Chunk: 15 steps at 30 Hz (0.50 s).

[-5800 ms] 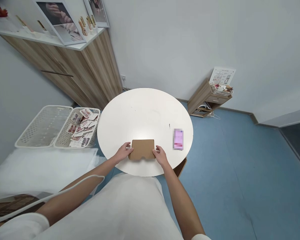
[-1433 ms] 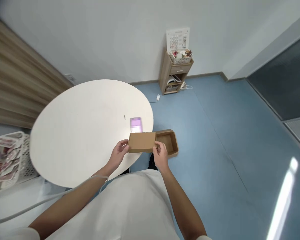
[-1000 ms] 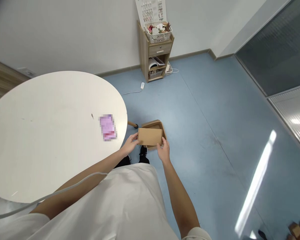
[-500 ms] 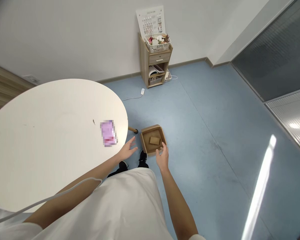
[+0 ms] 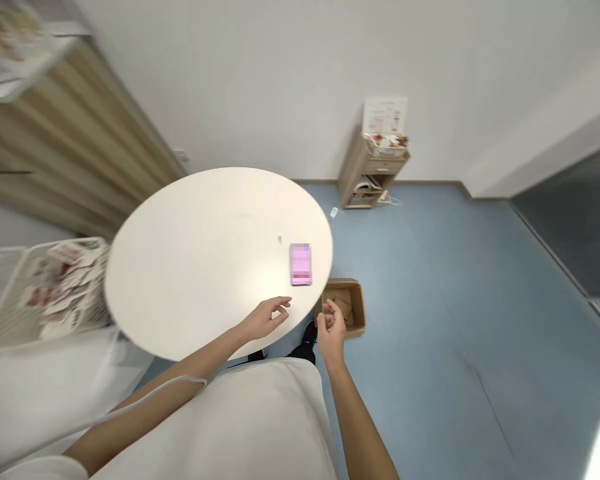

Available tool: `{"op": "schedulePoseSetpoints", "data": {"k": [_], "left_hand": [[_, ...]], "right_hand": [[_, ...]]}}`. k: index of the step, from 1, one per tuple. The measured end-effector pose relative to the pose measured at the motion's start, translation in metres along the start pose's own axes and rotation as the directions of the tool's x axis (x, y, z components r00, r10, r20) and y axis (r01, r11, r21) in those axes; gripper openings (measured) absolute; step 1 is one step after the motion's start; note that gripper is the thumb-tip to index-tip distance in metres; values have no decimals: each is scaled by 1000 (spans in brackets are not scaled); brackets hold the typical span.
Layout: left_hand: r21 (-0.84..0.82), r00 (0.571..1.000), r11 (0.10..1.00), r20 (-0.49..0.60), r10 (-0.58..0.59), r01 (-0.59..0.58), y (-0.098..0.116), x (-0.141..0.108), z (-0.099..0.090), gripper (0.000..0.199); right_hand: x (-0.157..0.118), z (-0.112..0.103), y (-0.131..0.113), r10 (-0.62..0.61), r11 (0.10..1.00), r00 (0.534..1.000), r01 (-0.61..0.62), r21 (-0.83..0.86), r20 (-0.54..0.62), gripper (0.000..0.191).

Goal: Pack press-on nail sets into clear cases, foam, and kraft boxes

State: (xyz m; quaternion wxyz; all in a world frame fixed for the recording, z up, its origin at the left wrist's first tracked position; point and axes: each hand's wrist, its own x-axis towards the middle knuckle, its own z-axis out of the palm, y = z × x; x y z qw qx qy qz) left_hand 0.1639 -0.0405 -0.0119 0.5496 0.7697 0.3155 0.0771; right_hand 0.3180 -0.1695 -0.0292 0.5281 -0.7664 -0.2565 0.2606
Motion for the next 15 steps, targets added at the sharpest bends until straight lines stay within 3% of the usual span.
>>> {"op": "schedulePoseSetpoints", "data": {"k": [2,4,8,11,15], "left_hand": [[7,994,999,-100,-43,44,-16,-32,-27,44],[5,974,994,-200,-102,106,-33,-63,-52,45],[0,904,964,-346,-250,267,-61,-120,-91,47],[-36,829,922,-424,-364,387,-79,-158,-112,51],[-161,710,856,-495,-501,491,-97,-199,-126,57]], "right_hand": [[-10,34,-15,-27,1000,991,29,-10,130,41],[-18,67,-31,-49,997,954,63,-39,296,36],[-28,129,-65,-83,990,785,135,-39,614,42],[-28,171,-83,-100,983,676,179,-31,730,46],[-23,225,-90,-94,974,549,223,-37,831,41]]}}
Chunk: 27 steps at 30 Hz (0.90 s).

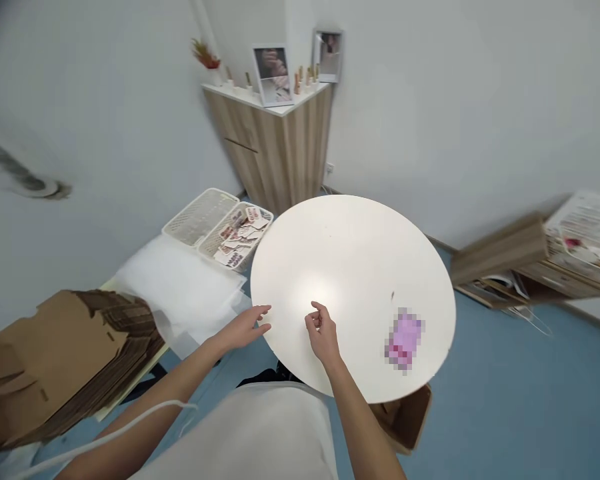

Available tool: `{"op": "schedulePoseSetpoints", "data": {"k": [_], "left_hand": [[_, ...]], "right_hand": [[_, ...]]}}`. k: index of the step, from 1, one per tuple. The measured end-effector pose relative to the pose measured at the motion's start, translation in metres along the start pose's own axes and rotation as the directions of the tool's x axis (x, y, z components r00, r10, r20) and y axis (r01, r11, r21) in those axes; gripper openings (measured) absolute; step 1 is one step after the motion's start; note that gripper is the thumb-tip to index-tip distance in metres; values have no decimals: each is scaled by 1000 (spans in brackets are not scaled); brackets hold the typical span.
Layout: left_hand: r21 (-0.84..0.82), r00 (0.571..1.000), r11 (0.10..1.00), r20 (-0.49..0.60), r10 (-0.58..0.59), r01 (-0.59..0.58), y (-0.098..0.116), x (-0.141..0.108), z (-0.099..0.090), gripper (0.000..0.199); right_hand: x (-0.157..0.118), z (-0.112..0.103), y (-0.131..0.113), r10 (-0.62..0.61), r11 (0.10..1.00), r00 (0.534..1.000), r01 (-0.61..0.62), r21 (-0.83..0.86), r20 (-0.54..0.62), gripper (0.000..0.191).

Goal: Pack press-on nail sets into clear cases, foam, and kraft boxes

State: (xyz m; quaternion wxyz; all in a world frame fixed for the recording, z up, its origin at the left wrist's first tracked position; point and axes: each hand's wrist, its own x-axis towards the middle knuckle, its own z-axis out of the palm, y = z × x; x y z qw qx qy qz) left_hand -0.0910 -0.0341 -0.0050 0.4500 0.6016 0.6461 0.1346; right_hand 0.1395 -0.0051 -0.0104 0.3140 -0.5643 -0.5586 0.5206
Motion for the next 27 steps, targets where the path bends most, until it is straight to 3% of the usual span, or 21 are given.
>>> {"op": "schedulePoseSetpoints", "data": {"k": [7,14,21,27], "left_hand": [[-128,969,981,-182,-167,145,-38,-24,-28,56],[-127,936,986,-320,-147,111,-78,-32,-74,50],[-133,941,990,-328,-82,40,-119,-34,-123,47],[-238,951,971,-302,-62,-12,-134,-7,-145,45]], "right_hand": [[53,53,-7,78,997,972,-74,-24,223,38],[85,115,-34,8,996,947,19,-82,321,34],[93,184,-56,-1,990,948,46,-135,320,34],[92,208,-67,45,980,942,23,-199,333,36]]}}
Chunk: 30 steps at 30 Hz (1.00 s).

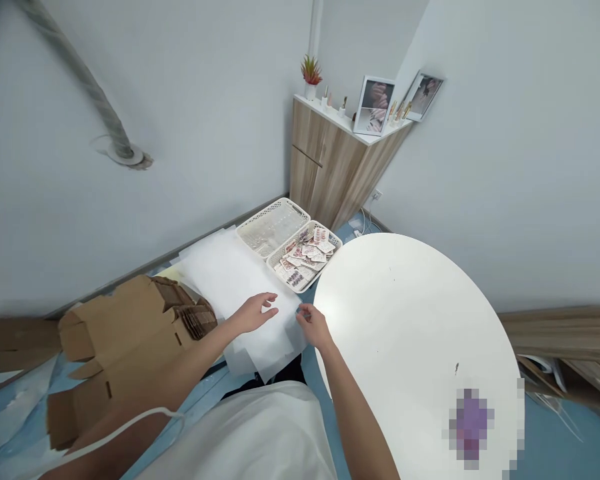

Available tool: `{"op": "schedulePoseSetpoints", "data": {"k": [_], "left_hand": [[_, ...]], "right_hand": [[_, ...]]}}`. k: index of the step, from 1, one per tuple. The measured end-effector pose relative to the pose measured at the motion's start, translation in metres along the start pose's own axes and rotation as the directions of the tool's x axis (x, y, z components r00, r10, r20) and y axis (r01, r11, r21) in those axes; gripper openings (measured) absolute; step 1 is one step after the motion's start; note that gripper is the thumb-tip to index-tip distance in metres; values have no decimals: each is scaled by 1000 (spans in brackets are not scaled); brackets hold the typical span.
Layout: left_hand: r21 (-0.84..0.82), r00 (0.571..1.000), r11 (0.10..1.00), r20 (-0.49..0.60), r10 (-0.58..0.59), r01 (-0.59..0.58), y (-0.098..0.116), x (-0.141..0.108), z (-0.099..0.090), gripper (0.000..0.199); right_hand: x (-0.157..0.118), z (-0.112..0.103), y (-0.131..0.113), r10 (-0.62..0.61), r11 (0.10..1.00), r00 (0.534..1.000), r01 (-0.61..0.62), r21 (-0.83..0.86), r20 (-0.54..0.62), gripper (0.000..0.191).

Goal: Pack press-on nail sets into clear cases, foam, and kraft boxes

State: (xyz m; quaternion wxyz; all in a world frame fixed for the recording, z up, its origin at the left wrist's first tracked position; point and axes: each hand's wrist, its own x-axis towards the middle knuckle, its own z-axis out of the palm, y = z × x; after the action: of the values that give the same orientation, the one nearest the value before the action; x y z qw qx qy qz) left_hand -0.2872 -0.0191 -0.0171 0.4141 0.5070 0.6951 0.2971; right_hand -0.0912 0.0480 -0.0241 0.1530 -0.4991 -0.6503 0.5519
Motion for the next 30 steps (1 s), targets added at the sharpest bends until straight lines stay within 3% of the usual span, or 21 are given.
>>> {"op": "schedulePoseSetpoints", "data": {"k": [6,14,21,25,30], "left_hand": [[-79,997,994,45,-68,72,-7,38,7,46],[-168,985,971,1,-172,170,-9,105,-6,54],[-330,982,925,47,-182,187,-8,183,13,80],[-243,984,954,49,-171,178,-2,211,16,79],[-52,990,990,62,-129,132,3,224,15,71]], "right_hand": [[35,-14,2,13,1000,999,-13,14,-36,36],[135,-15,-4,102,953,992,-74,293,-80,37],[211,-6,-15,128,880,992,-113,462,-1,50],[240,-5,-12,117,865,992,-121,487,38,52],[256,-1,-5,72,899,993,-105,425,92,55]]}}
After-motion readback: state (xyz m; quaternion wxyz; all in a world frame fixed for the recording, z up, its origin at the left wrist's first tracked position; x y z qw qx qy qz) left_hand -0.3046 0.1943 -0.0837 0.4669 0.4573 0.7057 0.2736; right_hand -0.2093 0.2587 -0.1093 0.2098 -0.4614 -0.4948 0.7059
